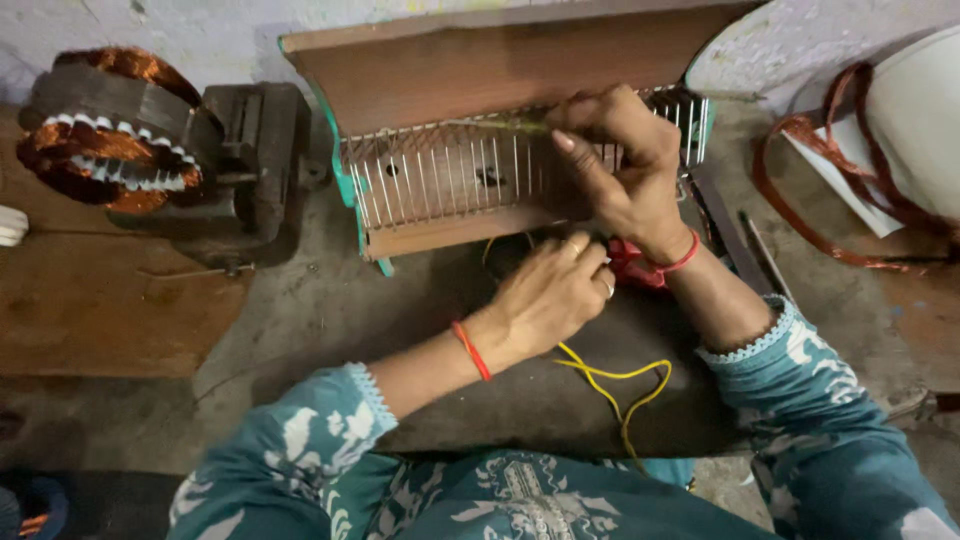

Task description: The person uses a screwdriver to remove screws from a wooden frame holding a metal grid. They then use pliers to remove the grid and continue unscrewing the frame. The person works on a workbench with a motor stator and copper wire nearby.

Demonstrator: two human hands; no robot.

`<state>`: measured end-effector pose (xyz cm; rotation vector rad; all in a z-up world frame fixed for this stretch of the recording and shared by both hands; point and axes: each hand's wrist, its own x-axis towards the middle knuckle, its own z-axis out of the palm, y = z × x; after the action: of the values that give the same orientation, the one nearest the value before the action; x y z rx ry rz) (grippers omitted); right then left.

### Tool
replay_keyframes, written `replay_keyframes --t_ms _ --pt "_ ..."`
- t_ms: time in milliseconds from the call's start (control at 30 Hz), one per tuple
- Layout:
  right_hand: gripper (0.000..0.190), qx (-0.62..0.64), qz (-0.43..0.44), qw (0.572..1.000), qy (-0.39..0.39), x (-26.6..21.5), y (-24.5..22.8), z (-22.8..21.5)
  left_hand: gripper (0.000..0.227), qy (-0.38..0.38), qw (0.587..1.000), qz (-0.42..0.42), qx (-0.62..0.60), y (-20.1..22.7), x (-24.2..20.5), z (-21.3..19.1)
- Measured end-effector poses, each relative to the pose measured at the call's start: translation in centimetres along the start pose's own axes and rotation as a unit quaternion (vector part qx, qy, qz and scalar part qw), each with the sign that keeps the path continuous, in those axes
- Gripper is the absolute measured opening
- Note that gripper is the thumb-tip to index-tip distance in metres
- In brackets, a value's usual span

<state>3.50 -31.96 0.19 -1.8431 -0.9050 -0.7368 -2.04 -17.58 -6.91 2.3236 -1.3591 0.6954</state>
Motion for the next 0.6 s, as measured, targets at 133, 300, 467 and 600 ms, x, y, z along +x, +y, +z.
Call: replay_keyframes --t_ms 133,300,467,600 --pt "0.018 -0.063 -0.034 0.996 -0.056 1.0 0.0 -1.6 0.014 -0.032 0.999 -0.002 -0.001 -0.5 -1.0 2.0" --pt "0.020 -0.070 0.010 0.991 -0.113 1.7 0.2 -3.2 0.014 -0.075 0.995 -0.020 0.067 -0.5 -0.9 3.4" --pt "0.009 -0.002 0.023 0.996 -0.091 1.0 1.1 -3.8 0.017 -0.078 0.993 -0.037 0.084 -0.2 -0.7 4.5" --pt "0.010 -0.059 -0.024 0.994 -0.092 1.2 1.9 -3.8 0.018 -0.062 0.994 -0.030 0.082 -0.7 -0.5 4.6"
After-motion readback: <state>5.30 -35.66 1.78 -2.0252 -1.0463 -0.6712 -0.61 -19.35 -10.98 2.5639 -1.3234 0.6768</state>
